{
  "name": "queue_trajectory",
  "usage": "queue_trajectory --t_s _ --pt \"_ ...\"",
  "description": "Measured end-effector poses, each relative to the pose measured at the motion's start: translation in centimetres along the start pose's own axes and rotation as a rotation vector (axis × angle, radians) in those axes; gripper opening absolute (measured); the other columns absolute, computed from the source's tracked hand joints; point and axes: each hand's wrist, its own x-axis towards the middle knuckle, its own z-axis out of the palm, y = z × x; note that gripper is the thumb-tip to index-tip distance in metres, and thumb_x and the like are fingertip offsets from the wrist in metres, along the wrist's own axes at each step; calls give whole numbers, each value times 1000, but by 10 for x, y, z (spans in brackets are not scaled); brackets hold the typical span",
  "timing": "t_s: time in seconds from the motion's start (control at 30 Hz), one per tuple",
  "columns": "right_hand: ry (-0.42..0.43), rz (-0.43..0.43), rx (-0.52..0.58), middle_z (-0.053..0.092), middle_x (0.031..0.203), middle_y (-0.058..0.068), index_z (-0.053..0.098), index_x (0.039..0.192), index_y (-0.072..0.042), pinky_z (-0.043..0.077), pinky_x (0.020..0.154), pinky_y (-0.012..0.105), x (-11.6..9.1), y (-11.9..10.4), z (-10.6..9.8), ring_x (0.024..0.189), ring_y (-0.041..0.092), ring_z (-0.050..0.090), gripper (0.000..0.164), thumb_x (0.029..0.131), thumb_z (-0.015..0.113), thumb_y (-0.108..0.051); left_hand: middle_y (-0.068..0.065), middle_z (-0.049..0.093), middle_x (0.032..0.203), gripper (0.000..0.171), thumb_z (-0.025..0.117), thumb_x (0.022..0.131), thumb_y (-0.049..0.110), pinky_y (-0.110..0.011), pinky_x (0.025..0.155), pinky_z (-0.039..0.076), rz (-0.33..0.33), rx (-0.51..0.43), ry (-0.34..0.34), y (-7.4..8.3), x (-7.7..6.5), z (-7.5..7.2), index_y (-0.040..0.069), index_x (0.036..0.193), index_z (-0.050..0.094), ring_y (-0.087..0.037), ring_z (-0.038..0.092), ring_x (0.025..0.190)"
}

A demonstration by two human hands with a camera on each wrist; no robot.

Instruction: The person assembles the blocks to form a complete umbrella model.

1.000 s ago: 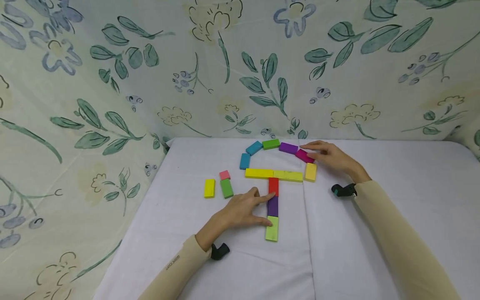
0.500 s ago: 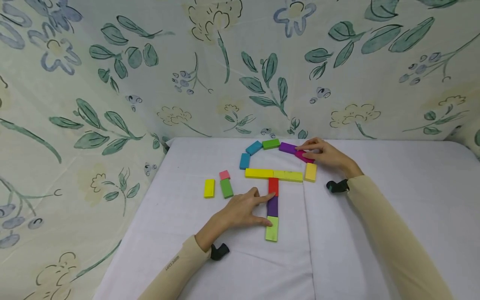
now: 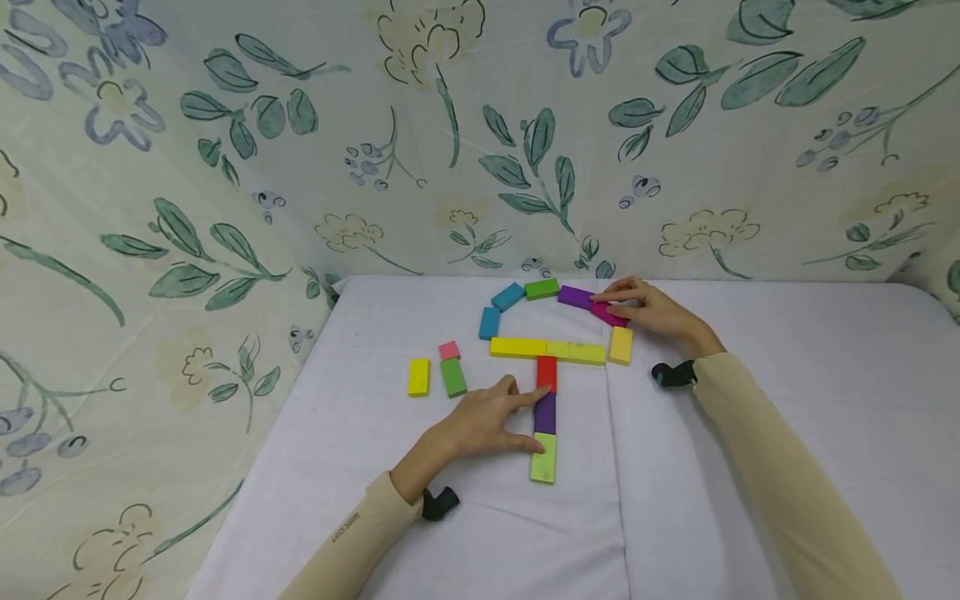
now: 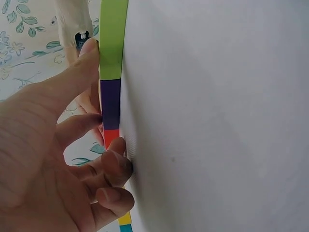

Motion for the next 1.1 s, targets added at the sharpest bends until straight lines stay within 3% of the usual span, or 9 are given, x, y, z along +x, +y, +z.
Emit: queue_trajectory --t_s 0.13,0.3,0.53,0.67,0.87,1.1 --pt "2 5 -4 38 153 16 65 142 -18 22 118 71 -2 -1 -1 144 40 29 41 106 59 -35 -1 53 106 80 75 89 57 -19 58 32 23 -37 25 -3 -3 -2 38 159 40 -9 45 68" --pt "6 13 -8 38 154 16 64 143 -18 22 117 72 -2 -1 -1 144 40 29 41 106 59 -35 -4 54 115 69 75 94 44 -18 57 34 11 -123 150 -14 -10 -14 30 155 48 -12 44 67" --pt "-10 7 6 35 156 17 63 144 -16 21 117 73 -2 -4 0 146 41 26 42 106 59 -32 -7 55 126 63 83 88 35 -19 62 41 -60 -206 359 -50 -28 -34 23 146 61 -12 47 69" --pt "-12 -7 14 35 156 18 63 144 -17 22 116 73 -3 -6 0 145 42 27 41 106 59 -31 -10 59 128 61 87 85 31 -21 60 39 -103 -239 434 -73 -38 -40 18 141 66 -14 46 68" --pt "4 6 -4 37 155 16 64 143 -19 22 117 72 -2 -3 1 146 40 27 41 106 59 -35 -14 60 132 62 91 80 30 -23 64 38 -216 -261 411 -90 -50 -41 11 135 70 -16 47 75" --pt "12 13 9 37 154 17 65 142 -20 22 117 72 -2 0 1 145 41 27 40 105 59 -36 -11 59 132 63 91 80 31 -29 75 44 -232 -220 361 -95 -50 -33 13 136 70 -21 53 93"
